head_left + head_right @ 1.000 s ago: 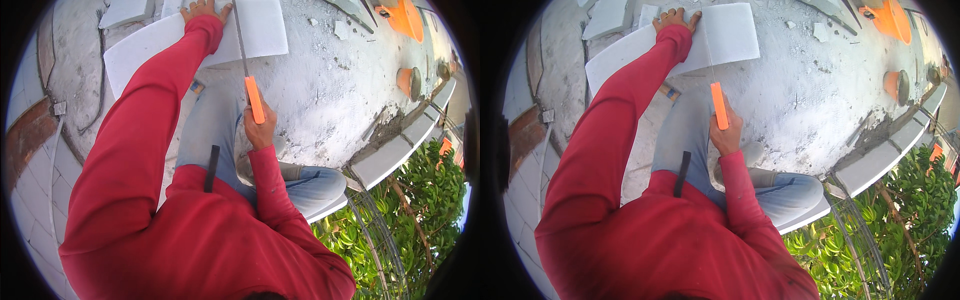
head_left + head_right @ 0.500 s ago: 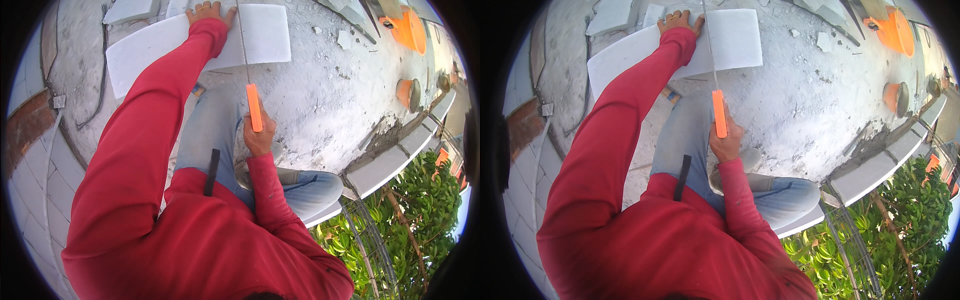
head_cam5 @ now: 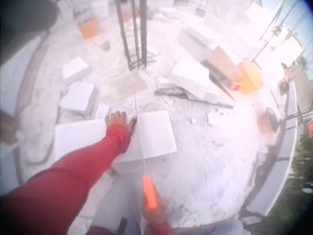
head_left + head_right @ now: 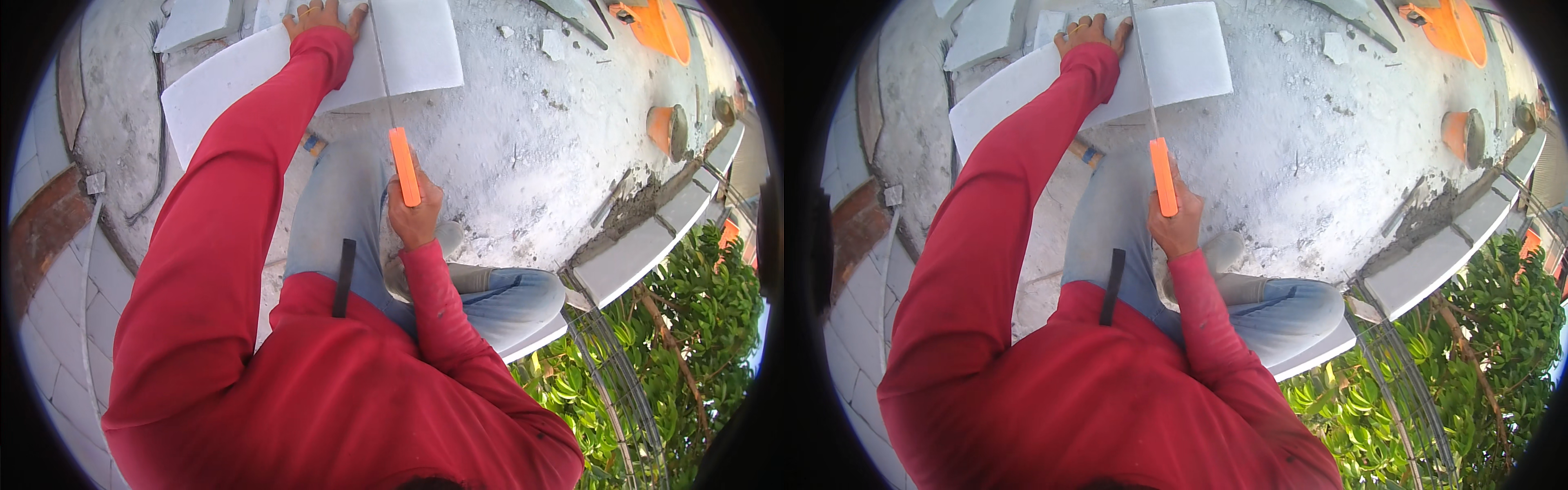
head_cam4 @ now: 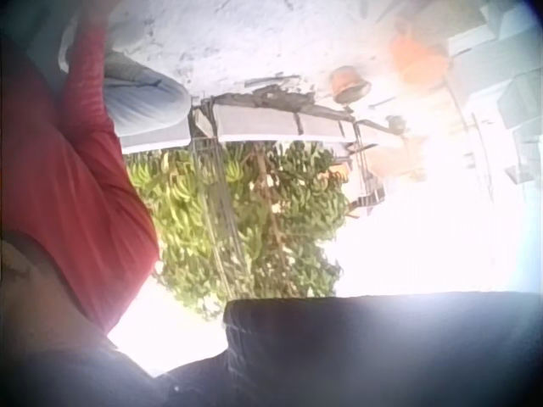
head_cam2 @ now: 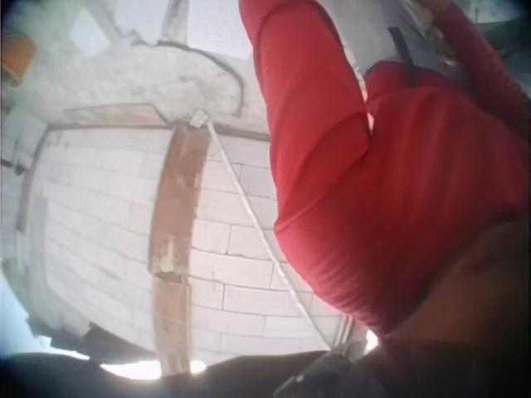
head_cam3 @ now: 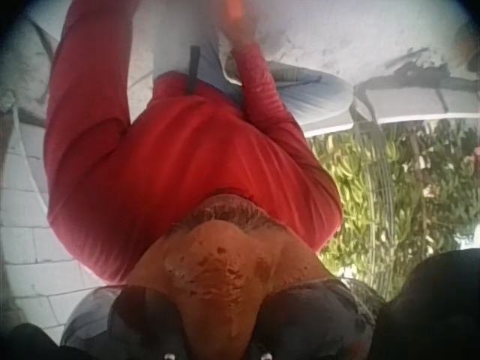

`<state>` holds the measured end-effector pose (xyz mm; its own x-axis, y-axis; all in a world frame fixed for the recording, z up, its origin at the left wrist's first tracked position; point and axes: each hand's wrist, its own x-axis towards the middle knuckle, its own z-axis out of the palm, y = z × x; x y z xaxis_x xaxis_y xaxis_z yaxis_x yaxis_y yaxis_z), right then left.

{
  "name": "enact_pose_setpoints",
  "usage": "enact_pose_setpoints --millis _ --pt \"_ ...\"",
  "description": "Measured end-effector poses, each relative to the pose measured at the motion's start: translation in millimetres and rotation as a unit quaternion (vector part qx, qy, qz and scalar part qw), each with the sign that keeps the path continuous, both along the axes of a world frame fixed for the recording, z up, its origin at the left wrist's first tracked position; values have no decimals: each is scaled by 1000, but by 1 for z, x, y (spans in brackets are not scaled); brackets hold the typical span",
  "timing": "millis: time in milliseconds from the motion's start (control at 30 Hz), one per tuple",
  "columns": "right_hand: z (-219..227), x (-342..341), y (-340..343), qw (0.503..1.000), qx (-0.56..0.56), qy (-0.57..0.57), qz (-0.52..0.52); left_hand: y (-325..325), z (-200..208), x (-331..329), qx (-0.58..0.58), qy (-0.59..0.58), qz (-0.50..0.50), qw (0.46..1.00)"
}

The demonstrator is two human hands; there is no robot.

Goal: The person applies cement mortar to a low wall using a trowel, then measures the wall and a white tile with a tape measure. Finally, the person uses a hand saw to cut the tile to size.

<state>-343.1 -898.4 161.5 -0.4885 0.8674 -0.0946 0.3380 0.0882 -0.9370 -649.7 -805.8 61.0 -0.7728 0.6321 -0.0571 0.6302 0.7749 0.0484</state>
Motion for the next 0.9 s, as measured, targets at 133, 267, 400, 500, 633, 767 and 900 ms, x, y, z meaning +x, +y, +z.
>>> enact_pose_setpoints --millis 133,267,400,500,633,767,900 --pt "-6 6 5 1000 -14 -1 14 1 21 6 14 -16 2 1000" --pt "-6 6 4 1000 -1 -5 18 6 40 12 25 -60 16 998" --pt "0 1 -1 1000 -22 -3 -8 8 39 10 33 -44 14 998" --pt "5 7 -5 999 -24 -26 3 -4 -15 -6 10 23 -2 1000" --pt "2 18 -8 999 -14 -35 -8 2 -11 -4 -6 17 3 1000" --pt "8 13 -1 998 -36 -39 -21 4 -1 1 -8 1 0 1000" --pt "0 12 -3 999 -17 -43 -10 3 9 -1 2 -37 2 999"
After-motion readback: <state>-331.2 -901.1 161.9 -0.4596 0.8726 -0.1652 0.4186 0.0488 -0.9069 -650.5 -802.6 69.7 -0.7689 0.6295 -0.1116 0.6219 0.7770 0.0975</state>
